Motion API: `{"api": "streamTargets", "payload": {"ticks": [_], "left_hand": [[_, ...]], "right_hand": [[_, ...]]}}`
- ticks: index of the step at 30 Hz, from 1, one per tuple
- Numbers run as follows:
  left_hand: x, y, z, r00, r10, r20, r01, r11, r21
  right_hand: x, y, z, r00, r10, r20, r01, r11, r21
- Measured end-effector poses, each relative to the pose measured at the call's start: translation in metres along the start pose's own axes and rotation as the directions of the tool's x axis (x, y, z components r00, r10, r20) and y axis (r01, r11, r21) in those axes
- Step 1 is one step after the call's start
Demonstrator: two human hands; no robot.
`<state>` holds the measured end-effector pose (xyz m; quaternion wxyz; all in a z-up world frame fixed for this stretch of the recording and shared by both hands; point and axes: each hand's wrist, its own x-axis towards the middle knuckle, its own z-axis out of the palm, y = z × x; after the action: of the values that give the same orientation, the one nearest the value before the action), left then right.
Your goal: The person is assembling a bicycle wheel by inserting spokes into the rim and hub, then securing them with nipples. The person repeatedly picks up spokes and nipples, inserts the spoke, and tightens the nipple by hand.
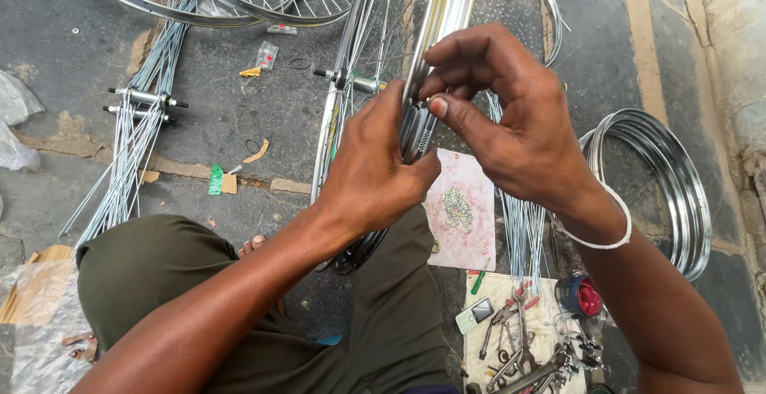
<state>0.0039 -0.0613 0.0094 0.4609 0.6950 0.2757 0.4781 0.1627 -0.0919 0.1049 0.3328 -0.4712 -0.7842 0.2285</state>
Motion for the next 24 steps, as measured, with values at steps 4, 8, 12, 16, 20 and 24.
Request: {"api": "streamTargets", "payload": {"ticks": [4,8,12,16,20,24], "left_hand": [[0.001,-0.001,-0.002,0.998,-0.037,0.049,0.04,0.997,-0.07],[0.003,-0.004,-0.002,0.995,-0.057,0.086,0.062,0.997,-0.055],[0.003,-0.007,0.0,0.999,0.016,0.042,-0.015,0.999,-0.045],[0.005,-0.004,0.001,0.997,0.08,0.015,-0.079,0.995,-0.054],[0.01,-0.001,-0.004,0.985,-0.128,0.118,0.132,0.991,-0.031],[0.012,-0.001,-0.015,0.974,-0.224,0.04,0.216,0.967,0.137]], "right_hand": [[0.0,0.006,-0.001,1.0,-0.02,0.022,0.021,0.999,-0.032],[0.003,-0.001,0.001,0.999,-0.016,0.032,0.02,0.99,-0.142],[0.009,-0.014,0.007,0.995,-0.083,0.046,0.094,0.912,-0.399],[0.009,-0.02,0.009,0.992,-0.105,0.076,0.129,0.863,-0.488],[0.0,-0.007,0.012,0.96,-0.28,0.028,0.226,0.711,-0.666],[-0.013,0.028,0.035,0.869,-0.035,-0.494,-0.014,0.995,-0.095]]}}
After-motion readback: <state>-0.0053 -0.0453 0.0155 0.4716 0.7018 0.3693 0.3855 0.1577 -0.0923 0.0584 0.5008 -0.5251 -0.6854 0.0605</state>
